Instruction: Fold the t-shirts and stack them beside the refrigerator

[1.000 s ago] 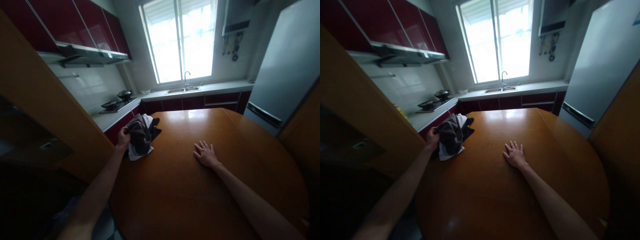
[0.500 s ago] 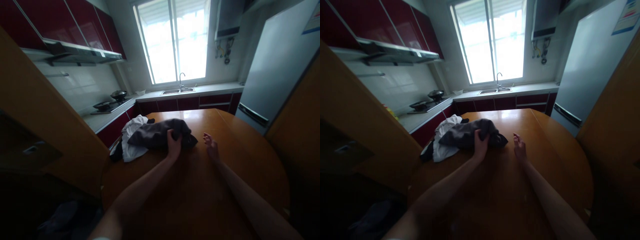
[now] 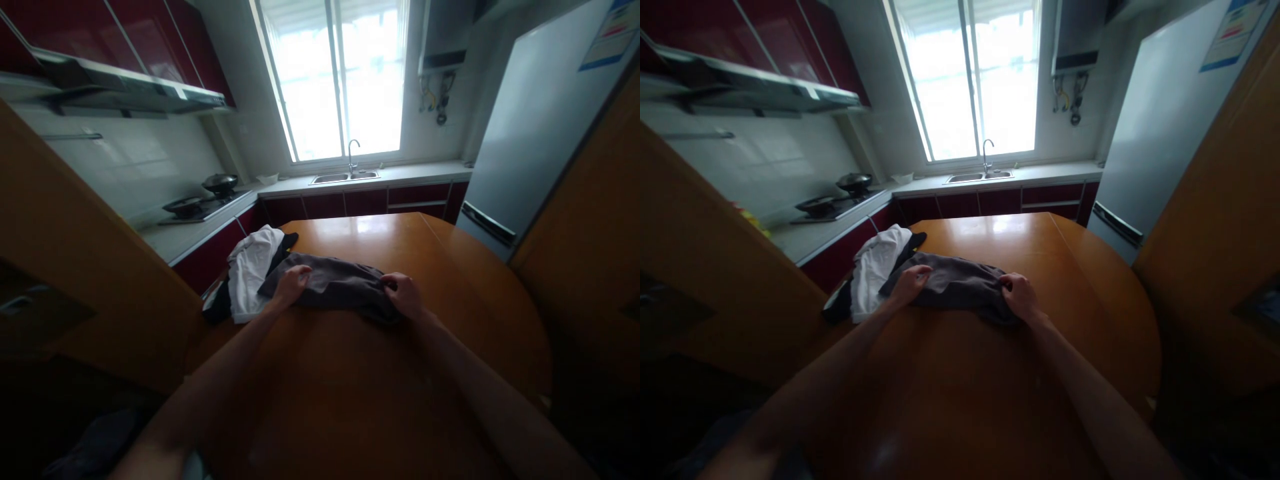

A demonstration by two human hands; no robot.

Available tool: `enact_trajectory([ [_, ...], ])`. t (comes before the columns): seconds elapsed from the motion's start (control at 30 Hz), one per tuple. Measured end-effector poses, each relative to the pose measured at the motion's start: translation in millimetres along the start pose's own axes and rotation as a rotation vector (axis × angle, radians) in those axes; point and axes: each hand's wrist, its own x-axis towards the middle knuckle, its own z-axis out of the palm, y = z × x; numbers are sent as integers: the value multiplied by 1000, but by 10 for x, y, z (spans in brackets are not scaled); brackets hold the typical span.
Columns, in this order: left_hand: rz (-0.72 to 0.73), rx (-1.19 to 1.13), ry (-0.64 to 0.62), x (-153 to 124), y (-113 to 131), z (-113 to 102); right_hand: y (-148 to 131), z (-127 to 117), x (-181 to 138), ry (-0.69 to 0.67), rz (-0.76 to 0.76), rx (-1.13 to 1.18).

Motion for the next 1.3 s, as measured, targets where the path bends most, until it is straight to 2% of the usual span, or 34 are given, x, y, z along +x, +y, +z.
enact_trajectory([
  [0.1, 26, 39, 0, 211, -214, -104, -301, -69, -121, -3, -189, -58],
  [0.23, 113, 116, -36, 307, -241, -125, -708, -134, -495, -127, -604, -207],
  [0.33, 208, 292, -159, 298, -269, -148, -911, -112, -898, -273, -850, -330],
  [0.43, 287, 354, -305, 216, -355, -234, -955, -90, -1239, -323, -943, -295],
  [0.5, 309, 355, -340, 106, -403, -342, -910, -101, -1369, -212, -859, -240],
  [0.6, 324, 411, -324, -147, -400, -586, -788, -124, -1408, -25, -520, -242],
  [0.67, 348, 459, -310, -366, -348, -776, -700, -124, -1369, -59, -328, -255],
  [0.73, 356, 495, -298, -614, -274, -948, -625, -127, -1313, -172, -235, -235],
  [0.8, 338, 534, -297, -883, -189, -1074, -569, -166, -1260, -230, -228, -221],
  [0.83, 326, 557, -309, -1021, -141, -1114, -547, -208, -1237, -208, -250, -228],
  [0.93, 270, 613, -381, -1429, 34, -1176, -499, -424, -1202, -34, -381, -283],
  [1.0, 200, 603, -453, -1663, 179, -1212, -482, -614, -1226, 3, -472, -290],
  [1.07, 101, 516, -547, -1831, 328, -1276, -480, -804, -1299, -118, -524, -251],
  [1.2, -63, 158, -746, -1873, 482, -1433, -477, -1049, -1473, -595, -454, -27],
  [1.27, -88, -1, -734, -1733, 420, -1453, -422, -1042, -1446, -716, -362, 123],
  [1.3, -95, -51, -675, -1630, 349, -1438, -370, -1000, -1381, -703, -304, 189],
])
